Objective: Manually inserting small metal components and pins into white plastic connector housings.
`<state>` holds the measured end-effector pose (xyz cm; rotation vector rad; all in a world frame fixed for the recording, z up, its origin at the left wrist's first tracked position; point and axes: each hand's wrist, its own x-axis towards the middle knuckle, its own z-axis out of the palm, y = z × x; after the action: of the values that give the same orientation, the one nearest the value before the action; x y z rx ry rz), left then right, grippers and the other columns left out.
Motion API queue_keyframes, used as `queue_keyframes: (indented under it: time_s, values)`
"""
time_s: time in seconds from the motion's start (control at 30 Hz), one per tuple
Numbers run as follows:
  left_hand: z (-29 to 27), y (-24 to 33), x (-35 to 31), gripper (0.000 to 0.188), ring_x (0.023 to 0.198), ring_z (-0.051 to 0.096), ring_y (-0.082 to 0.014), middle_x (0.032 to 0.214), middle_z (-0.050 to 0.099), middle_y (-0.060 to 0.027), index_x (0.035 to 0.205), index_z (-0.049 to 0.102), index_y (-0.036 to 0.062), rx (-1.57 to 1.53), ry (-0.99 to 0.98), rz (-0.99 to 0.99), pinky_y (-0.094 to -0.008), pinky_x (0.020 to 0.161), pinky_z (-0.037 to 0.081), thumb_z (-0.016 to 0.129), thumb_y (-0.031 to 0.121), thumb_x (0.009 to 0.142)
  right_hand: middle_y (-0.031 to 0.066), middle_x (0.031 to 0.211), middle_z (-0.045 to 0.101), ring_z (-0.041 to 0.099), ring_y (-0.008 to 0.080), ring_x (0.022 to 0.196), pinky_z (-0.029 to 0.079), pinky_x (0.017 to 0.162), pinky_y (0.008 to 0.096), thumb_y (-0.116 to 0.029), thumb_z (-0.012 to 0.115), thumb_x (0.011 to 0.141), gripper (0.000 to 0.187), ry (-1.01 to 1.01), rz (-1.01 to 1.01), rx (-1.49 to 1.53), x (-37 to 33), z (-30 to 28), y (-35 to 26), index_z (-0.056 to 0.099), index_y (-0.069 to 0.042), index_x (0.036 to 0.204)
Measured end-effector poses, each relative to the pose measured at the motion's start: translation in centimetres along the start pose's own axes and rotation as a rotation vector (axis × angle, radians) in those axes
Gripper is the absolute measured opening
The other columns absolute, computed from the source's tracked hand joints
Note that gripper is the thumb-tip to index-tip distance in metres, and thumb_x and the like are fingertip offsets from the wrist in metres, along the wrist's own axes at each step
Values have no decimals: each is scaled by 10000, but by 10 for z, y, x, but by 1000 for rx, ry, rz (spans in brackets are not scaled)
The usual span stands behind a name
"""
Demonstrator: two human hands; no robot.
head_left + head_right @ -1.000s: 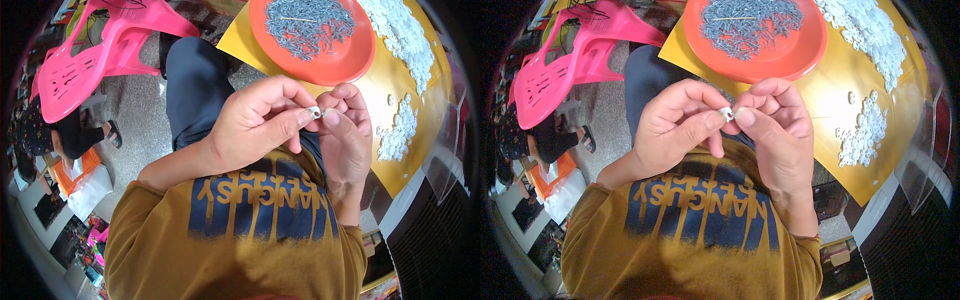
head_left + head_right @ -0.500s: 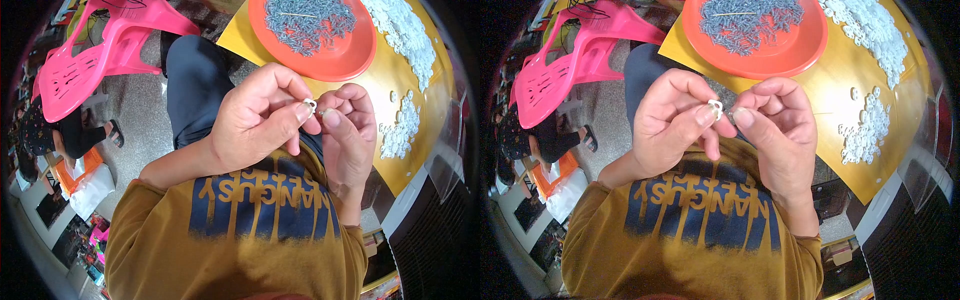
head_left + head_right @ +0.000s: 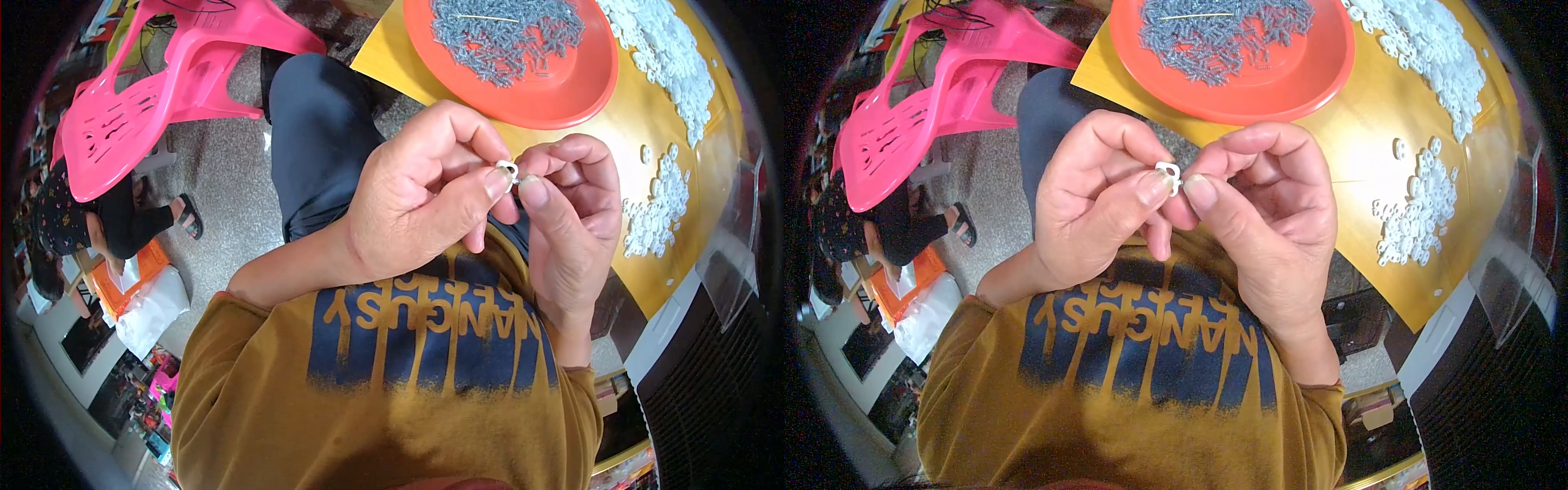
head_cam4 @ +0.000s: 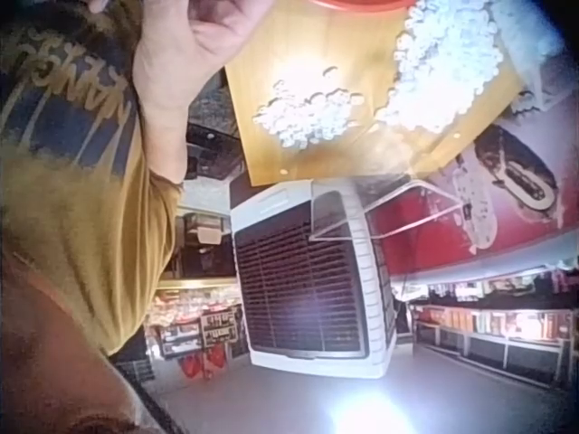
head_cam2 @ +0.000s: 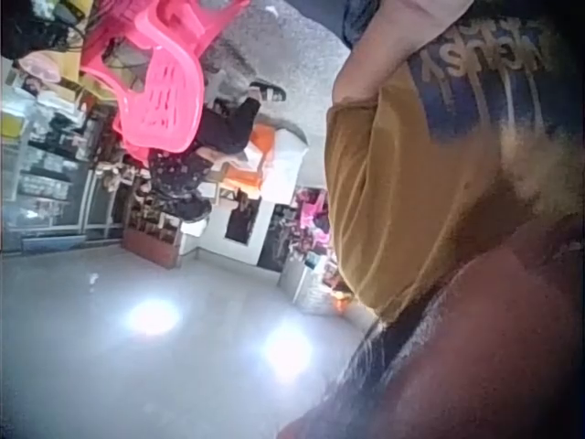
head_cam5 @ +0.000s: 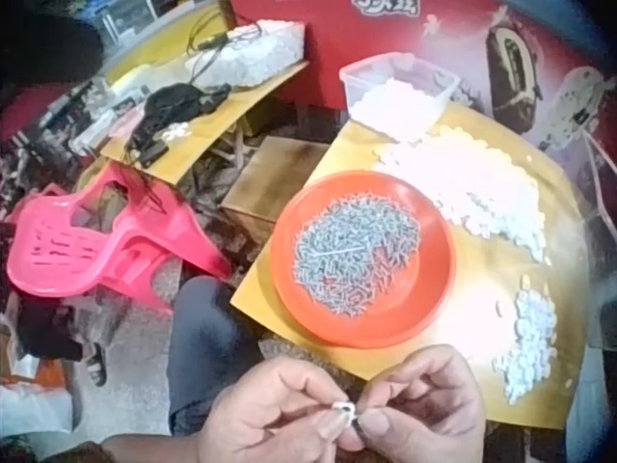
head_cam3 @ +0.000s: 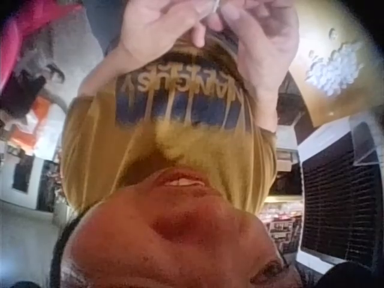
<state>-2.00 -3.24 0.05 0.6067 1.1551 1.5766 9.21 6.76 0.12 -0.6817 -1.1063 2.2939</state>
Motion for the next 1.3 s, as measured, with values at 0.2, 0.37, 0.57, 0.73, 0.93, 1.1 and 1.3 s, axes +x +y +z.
queue_keyframes:
  time_s: [0.2, 0.37, 0.57, 0.73, 0.93, 1.1, 1.3]
  values:
    - [0, -3, 1, 151, 551, 532, -102, 763, 552, -118, 985, 367, 8, -19, -6, 14, -191, 466, 453, 438, 52, 860, 97, 817, 544, 544, 126, 711, 454, 661, 226, 83, 539, 760, 266, 2, -90, -132, -2, 1, -1, 415, 5, 981]
    - [2, -8, -2, 111, 557, 531, -35, 709, 567, -49, 949, 428, -7, 189, 52, 123, -159, 478, 418, 458, 53, 861, 100, 834, 542, 536, 126, 723, 434, 685, 226, 77, 548, 765, 251, -65, -325, -453, -4, 1, -2, 408, 25, 966]
    - [5, -11, -3, 129, 585, 562, -56, 737, 568, -53, 978, 433, -5, 139, 65, 155, -178, 512, 449, 458, 39, 859, 106, 876, 541, 526, 122, 739, 462, 654, 222, 55, 564, 764, 239, -59, -273, -413, -7, 4, -5, 418, -7, 942]
    - [3, -15, -3, 141, 600, 573, -71, 749, 563, -54, 995, 432, -8, 243, 62, 285, -188, 535, 461, 447, 32, 860, 104, 867, 534, 523, 114, 740, 478, 648, 231, 64, 557, 761, 240, -25, -206, -290, -8, 6, -4, 419, -18, 939]
    - [4, -18, -5, 152, 588, 569, -70, 753, 558, -55, 1008, 434, -5, 224, 61, 282, -188, 523, 456, 440, 22, 859, 102, 842, 537, 525, 118, 690, 468, 620, 222, 63, 560, 759, 226, -15, -211, -284, -8, 8, -2, 427, -14, 923]
    - [5, -16, -6, 150, 564, 555, -62, 721, 558, -47, 1009, 430, -3, 271, 86, 260, -182, 505, 446, 436, 26, 861, 102, 821, 541, 526, 127, 668, 461, 600, 231, 55, 566, 760, 215, -11, -160, -261, -8, 10, -3, 433, -18, 913]
    - [1, -14, -2, 147, 562, 550, -68, 750, 550, -68, 1015, 406, -2, 117, 20, 188, -176, 507, 440, 412, 55, 880, 103, 816, 552, 526, 134, 668, 456, 608, 241, 38, 575, 761, 217, 10, -167, -197, -6, 8, 2, 436, -28, 913]
